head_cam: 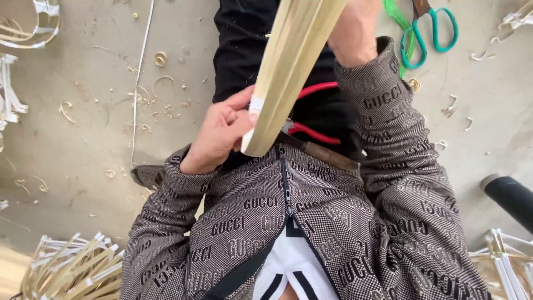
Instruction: Preparing and assembling bamboo frame components by cutting, shaving, and wrapping strips.
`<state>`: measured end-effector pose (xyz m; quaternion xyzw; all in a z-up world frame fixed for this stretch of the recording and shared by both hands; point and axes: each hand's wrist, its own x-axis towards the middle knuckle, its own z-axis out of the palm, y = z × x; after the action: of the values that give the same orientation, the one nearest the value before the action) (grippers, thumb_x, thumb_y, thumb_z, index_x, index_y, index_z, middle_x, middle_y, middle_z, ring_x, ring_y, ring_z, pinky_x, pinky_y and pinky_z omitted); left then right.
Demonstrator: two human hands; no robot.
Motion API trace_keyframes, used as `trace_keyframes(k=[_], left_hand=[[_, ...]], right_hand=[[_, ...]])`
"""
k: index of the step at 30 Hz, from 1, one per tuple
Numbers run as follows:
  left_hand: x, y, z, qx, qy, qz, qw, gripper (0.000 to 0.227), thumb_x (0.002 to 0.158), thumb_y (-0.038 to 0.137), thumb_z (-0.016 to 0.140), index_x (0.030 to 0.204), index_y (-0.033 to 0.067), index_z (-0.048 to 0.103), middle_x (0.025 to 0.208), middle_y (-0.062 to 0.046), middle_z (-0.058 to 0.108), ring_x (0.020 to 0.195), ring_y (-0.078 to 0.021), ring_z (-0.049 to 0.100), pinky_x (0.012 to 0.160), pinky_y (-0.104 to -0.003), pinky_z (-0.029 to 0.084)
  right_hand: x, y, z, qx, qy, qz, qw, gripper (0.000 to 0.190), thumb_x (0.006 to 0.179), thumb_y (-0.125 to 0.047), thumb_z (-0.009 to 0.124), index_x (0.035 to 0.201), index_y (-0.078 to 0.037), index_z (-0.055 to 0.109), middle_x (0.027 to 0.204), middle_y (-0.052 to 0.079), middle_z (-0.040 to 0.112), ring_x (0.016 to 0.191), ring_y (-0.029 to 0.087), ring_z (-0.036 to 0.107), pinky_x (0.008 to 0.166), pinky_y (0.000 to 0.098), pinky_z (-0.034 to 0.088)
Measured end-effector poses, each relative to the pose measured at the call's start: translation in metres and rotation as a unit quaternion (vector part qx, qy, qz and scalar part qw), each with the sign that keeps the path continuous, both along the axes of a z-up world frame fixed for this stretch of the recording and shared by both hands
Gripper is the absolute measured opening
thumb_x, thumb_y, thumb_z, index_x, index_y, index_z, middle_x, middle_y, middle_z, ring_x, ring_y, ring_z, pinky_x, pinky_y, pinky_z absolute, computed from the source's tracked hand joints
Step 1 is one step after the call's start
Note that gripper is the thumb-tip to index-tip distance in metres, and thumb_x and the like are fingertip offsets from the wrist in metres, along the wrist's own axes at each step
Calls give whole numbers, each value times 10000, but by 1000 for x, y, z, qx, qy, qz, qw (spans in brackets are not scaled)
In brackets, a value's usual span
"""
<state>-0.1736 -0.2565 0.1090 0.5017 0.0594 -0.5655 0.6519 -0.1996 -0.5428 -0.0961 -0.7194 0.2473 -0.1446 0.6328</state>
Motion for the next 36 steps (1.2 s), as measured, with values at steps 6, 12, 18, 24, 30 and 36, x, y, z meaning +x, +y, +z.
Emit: trace_keyframes(k=[6, 12, 18, 24, 30, 36], left_hand=[[6, -18, -2, 42, -29, 44, 998, 496, 986, 16, 649, 1439, -117, 498, 881, 39, 710, 684, 16, 610, 606, -144, 477], [-12, -1, -14, 42, 1, 23, 999, 519, 979, 27, 627, 1477, -64, 515, 882, 20, 683, 678, 18, 587, 608, -131, 465], [-7, 3, -21, 54, -33, 71, 995, 474, 976, -13, 603, 1437, -87, 524, 986, -46, 726, 754, -49, 658, 665, -200, 523], [-12, -9, -13, 44, -55, 50, 996, 408, 1004, -18, 600, 1406, -79, 558, 1006, -42, 732, 781, -47, 661, 688, -198, 529], [-28, 4, -1, 71, -38, 16, 997, 418, 982, 24, 596, 1397, -22, 594, 861, -4, 726, 594, 17, 560, 510, -144, 418], [-36, 20, -24, 93, -42, 18, 995, 356, 1009, 38, 621, 1340, -91, 617, 832, -8, 719, 595, -2, 580, 519, -164, 434]], right_hand=[[-12, 90, 128, 160, -98, 161, 969, 335, 943, -69, 763, 1226, 24, 609, 1155, 51, 677, 1096, 112, 631, 994, 298, 527], [-8, 40, 88, 155, -130, 94, 975, 152, 1023, -47, 710, 1160, 16, 698, 1087, 73, 739, 999, 179, 727, 896, 342, 609], [-27, 84, 133, 117, -79, 195, 971, 185, 1098, -63, 636, 1271, 1, 624, 1160, 27, 683, 1078, 120, 673, 942, 294, 570], [-24, 83, 123, 264, -87, 128, 952, 332, 957, -52, 722, 1250, -12, 570, 1190, 19, 661, 1126, 127, 638, 1008, 299, 544], [-9, 33, 75, 253, -143, 28, 956, 187, 992, -137, 679, 1110, 7, 659, 1010, 47, 701, 961, 175, 701, 919, 343, 578], [-28, 90, 78, 315, -85, 11, 945, 172, 1066, -116, 706, 1096, 39, 638, 961, 33, 627, 851, 108, 587, 760, 289, 495]])
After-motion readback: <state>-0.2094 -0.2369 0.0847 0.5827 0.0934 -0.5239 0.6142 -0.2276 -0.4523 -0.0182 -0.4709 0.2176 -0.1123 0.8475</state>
